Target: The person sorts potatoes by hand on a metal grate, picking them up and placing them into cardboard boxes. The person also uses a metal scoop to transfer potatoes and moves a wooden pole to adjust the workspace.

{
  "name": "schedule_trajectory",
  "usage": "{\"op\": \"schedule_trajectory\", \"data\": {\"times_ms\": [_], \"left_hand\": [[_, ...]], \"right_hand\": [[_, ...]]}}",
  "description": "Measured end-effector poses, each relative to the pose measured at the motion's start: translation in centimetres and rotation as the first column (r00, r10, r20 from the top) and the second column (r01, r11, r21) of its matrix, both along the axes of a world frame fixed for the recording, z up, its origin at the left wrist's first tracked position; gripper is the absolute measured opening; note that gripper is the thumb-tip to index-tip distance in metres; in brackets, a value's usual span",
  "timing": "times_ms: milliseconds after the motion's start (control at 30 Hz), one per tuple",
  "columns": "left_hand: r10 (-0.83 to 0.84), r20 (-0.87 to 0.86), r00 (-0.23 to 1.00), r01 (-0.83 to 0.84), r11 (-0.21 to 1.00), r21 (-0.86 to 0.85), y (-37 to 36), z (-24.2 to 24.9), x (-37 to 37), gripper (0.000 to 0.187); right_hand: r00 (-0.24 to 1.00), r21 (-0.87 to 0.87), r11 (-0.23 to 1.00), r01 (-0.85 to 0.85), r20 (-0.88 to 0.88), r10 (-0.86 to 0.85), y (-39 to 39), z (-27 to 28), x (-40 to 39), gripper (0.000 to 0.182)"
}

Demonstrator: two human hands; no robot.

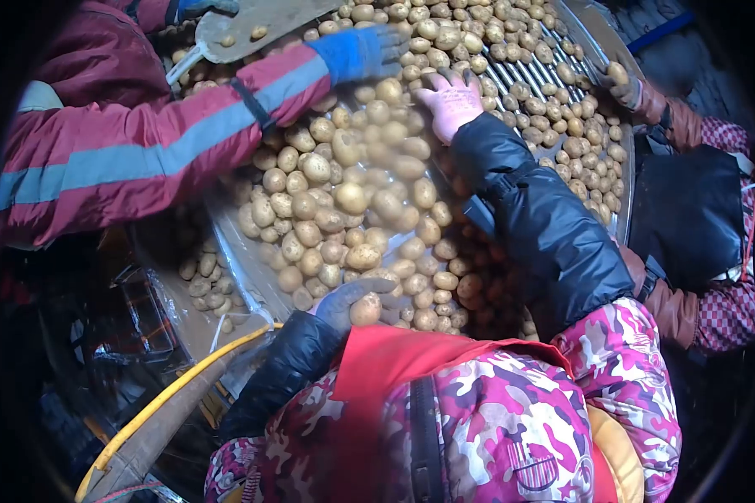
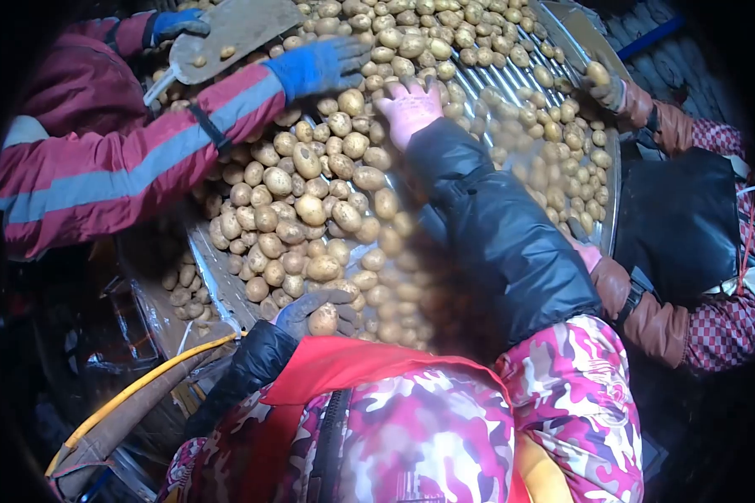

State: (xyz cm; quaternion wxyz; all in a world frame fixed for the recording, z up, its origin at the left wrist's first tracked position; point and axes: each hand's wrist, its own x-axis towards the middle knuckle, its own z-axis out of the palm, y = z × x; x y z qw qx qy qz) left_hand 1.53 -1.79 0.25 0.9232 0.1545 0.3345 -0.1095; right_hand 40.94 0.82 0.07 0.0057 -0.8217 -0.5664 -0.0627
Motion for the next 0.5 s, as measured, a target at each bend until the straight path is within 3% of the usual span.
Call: {"op": "schedule_trajectory", "data": {"times_ms": [100,200,233,267,300,333,367,400,433,467,500], "left_hand": [[-0.008,0.023,1.000,0.009,0.999,-0.030,0.2,0.6,0.1,0.053],[0.031,0.069,0.997,-0.023,0.993,-0.114,0.1,-0.9,-0.3,0.052],[0.004,0.060,0.998,-0.001,0.998,-0.057,0.4,-0.6,-0.2,0.052],[-0.020,0.054,0.998,0.021,1.000,-0.005,0.5,-0.4,-0.1,0.052],[-0.044,0.047,0.998,0.042,0.998,0.041,0.2,-0.3,0.0,0.052],[-0.021,0.074,0.997,0.021,1.000,-0.009,-0.1,-1.0,-0.4,0.052],[0.001,0.102,0.995,0.005,0.998,-0.056,0.1,-2.3,-1.0,0.052],[0.022,0.133,0.991,-0.008,0.995,-0.101,0.4,-3.7,-1.2,0.052],[0.049,0.145,0.988,-0.016,0.976,-0.219,0.3,-3.3,-0.5,0.045],[0.072,0.150,0.986,-0.018,0.943,-0.332,0.3,-2.9,0.3,0.038],[0.057,0.048,0.997,-0.043,0.967,-0.250,-0.2,0.7,1.5,0.026]], "right_hand": [[0.989,-0.128,0.989,0.081,-0.116,-0.096,-0.2,1.8,-0.3,0.038],[0.908,-0.040,0.994,0.104,-0.404,-0.111,-1.6,0.4,1.8,0.028],[0.893,0.148,0.988,0.045,-0.449,0.026,-3.4,0.1,2.7,0.022],[0.853,0.226,0.964,0.141,-0.521,-0.003,-5.5,0.5,2.5,0.020],[0.790,0.192,0.966,0.175,-0.613,-0.022,-8.1,0.8,3.2,0.020],[0.782,0.390,0.893,0.227,-0.619,0.071,-11.8,1.1,2.4,0.016],[0.565,0.215,0.914,0.343,-0.825,-0.018,-15.4,2.4,2.0,0.012],[0.676,0.093,0.972,0.216,-0.732,-0.080,-20.0,2.8,3.3,0.012],[0.682,-0.003,0.969,0.248,-0.709,-0.177,-24.3,3.8,2.0,0.014],[0.693,0.050,0.996,-0.068,-0.716,0.084,-29.8,3.8,3.8,0.012],[0.649,-0.144,0.989,0.035,-0.749,-0.132,-33.7,4.7,0.9,0.011]]}}
